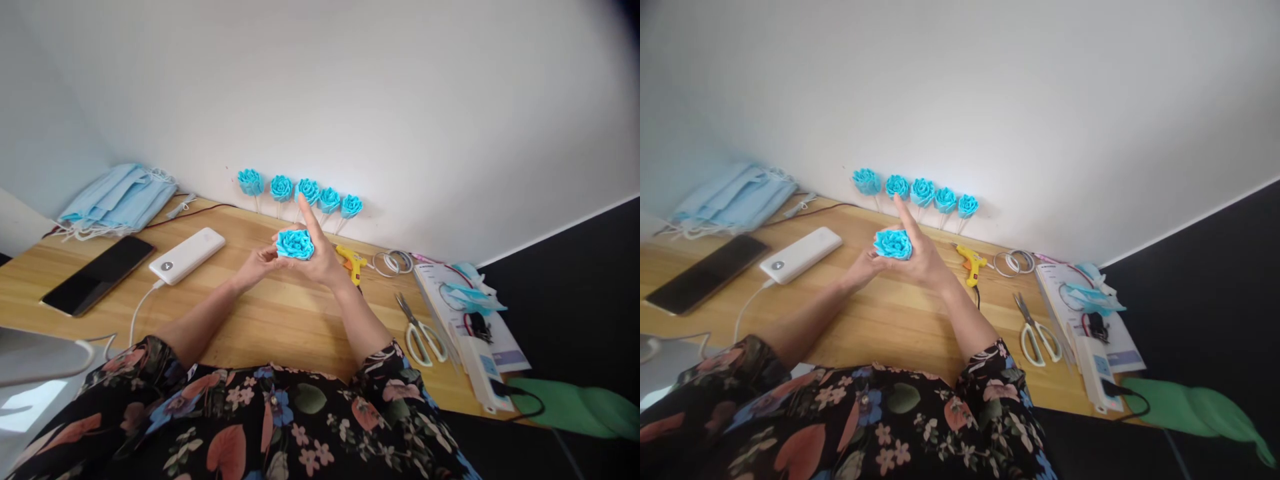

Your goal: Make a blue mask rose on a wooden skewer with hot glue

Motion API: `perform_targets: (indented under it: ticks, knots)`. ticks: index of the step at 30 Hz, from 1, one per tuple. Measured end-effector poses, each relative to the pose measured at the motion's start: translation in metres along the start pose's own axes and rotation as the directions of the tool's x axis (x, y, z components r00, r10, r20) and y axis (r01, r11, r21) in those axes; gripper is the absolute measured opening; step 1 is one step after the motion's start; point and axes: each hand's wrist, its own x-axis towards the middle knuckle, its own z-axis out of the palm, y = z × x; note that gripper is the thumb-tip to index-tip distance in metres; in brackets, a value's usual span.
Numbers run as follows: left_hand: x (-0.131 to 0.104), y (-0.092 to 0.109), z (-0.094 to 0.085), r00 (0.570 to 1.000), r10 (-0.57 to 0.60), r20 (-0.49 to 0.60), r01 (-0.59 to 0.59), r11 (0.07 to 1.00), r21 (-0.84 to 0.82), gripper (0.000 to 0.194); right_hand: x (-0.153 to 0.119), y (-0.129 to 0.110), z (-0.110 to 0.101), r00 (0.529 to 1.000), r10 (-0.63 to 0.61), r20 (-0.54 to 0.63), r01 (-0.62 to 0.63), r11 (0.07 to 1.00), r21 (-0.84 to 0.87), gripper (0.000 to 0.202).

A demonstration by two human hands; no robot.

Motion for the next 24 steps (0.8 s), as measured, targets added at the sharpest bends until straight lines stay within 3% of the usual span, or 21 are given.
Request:
perform_targets:
  ticks: [5,12,15,19,24]
  knots:
    - [0.003,-0.006,0.001,1.0,-0.01,-0.027,0.01,1.0,0.015,0.06,-0.001,0.002,-0.002,0.993,0.013,-0.114,-0.021,0.998,-0.066,0.109]
    - [0.005,-0.013,-0.002,1.0,-0.016,-0.001,0.016,0.998,0.062,0.044,-0.002,0.004,0.001,0.978,0.011,-0.21,-0.029,0.996,-0.083,0.093]
    - [0.007,-0.012,-0.002,1.0,-0.001,-0.018,0.002,0.998,0.059,0.044,0.0,0.001,0.002,0.982,0.02,-0.189,-0.038,0.995,-0.09,0.112]
    - [0.007,-0.012,-0.002,0.999,0.021,-0.036,-0.019,0.999,0.043,0.046,0.0,0.003,0.0,0.998,-0.018,-0.052,0.014,0.997,-0.076,0.148]
    - [0.008,-0.019,0.0,0.999,0.03,-0.015,-0.029,0.999,0.036,0.05,-0.015,0.029,0.003,0.984,-0.074,-0.164,0.098,0.985,0.142,0.147]
